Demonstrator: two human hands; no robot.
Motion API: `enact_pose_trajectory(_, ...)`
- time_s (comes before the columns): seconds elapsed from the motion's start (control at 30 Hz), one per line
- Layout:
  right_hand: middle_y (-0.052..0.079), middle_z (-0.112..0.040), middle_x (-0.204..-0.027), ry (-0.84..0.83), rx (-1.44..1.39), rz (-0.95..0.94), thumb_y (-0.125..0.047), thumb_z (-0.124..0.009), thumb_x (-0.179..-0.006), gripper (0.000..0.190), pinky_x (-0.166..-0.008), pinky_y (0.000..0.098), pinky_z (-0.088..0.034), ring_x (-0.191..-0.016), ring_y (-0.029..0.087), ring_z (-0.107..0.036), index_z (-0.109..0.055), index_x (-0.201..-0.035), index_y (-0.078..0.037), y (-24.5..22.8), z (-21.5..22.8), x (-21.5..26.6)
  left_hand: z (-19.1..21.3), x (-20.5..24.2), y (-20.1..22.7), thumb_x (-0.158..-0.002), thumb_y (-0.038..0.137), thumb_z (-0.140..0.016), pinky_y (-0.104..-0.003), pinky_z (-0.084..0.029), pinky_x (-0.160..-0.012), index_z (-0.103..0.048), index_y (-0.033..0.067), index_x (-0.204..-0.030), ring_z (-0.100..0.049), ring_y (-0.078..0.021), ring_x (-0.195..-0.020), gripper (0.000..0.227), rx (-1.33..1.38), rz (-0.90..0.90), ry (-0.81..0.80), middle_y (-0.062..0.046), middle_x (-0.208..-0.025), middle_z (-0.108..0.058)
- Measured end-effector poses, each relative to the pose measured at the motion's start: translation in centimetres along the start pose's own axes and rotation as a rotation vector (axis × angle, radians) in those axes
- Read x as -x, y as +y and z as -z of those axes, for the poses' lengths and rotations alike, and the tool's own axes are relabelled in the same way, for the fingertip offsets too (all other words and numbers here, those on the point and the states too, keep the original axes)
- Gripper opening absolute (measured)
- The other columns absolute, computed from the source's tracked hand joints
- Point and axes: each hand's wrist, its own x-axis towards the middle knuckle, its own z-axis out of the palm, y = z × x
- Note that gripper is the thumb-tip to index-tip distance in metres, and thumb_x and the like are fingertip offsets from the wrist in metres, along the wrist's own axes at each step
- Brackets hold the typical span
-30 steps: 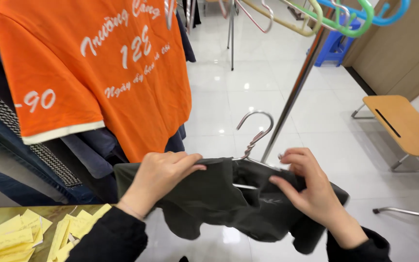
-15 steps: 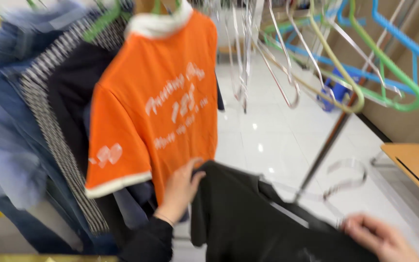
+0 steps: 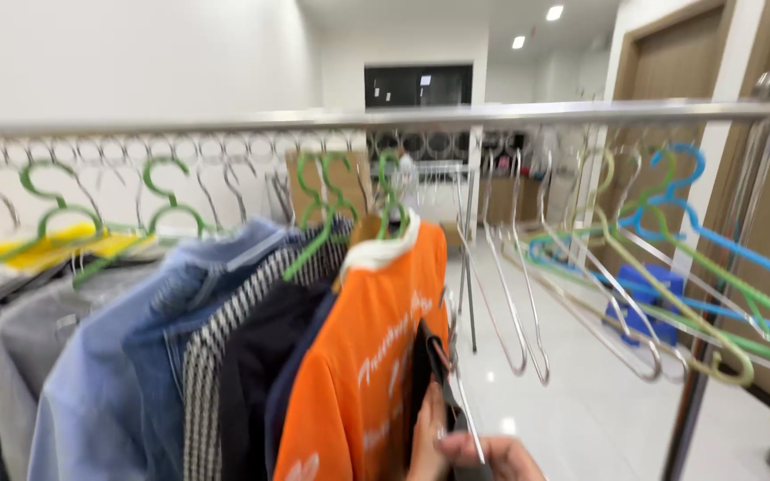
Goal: Hanging various garments on a clothing rack using plastic hangers
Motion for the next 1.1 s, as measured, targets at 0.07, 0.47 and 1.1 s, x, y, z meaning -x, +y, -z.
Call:
enact_pose_trajectory(0.07,0.036,-0.095,-0.115,-0.086,-0.068,0.145,0.012,-0.071,-0.08,0.022,-0.099,0.0454,-0.062,-0.111,0.043,-0.089,-0.077,-0.099,0.02,-3.1,-3.2,-2.3,-0.1,-3.1,1.4,-0.094,0.065,-0.042,-0.023,-0.033,-0.119,-0.054,0.0277,-0.156,-0.055,-0.0067,-0.142,0.073,0.054,-0.041,0.019,-0.001,-0.156,-0.062)
enact_pose_trajectory(0.47,0.019,-0.076,-0.114,-0.229,0.21,0.446,0.008,-0.06,-0.07,0.047,-0.098,0.0362,-0.053,-0.111,0.022,-0.072,-0.061,-0.117,0.01,-10.9,-15.8,-14.2,3.7,-0.6,18.4,-0.106,0.035,-0.041,-0.031,-0.049,-0.099,-0.07,0.0135,-0.125,-0.068,-0.0159,-0.118,0.041,0.062,-0.284,-0.175,-0.007,-0.12,-0.073)
enact_pose_trajectory(1.1,0.007,-0.074,-0.124,-0.227,0.275,0.403,-0.005,-0.054,-0.083,0.033,-0.094,0.0297,-0.052,-0.113,0.016,-0.069,-0.061,-0.116,-0.007,-10.5,-15.8,-16.1,2.8,6.4,24.2,-0.103,0.039,-0.049,-0.027,-0.052,-0.099,-0.075,0.0062,-0.131,-0.07,-0.0158,-0.116,0.05,0.462,-0.001,0.002,-0.01,-0.125,-0.078)
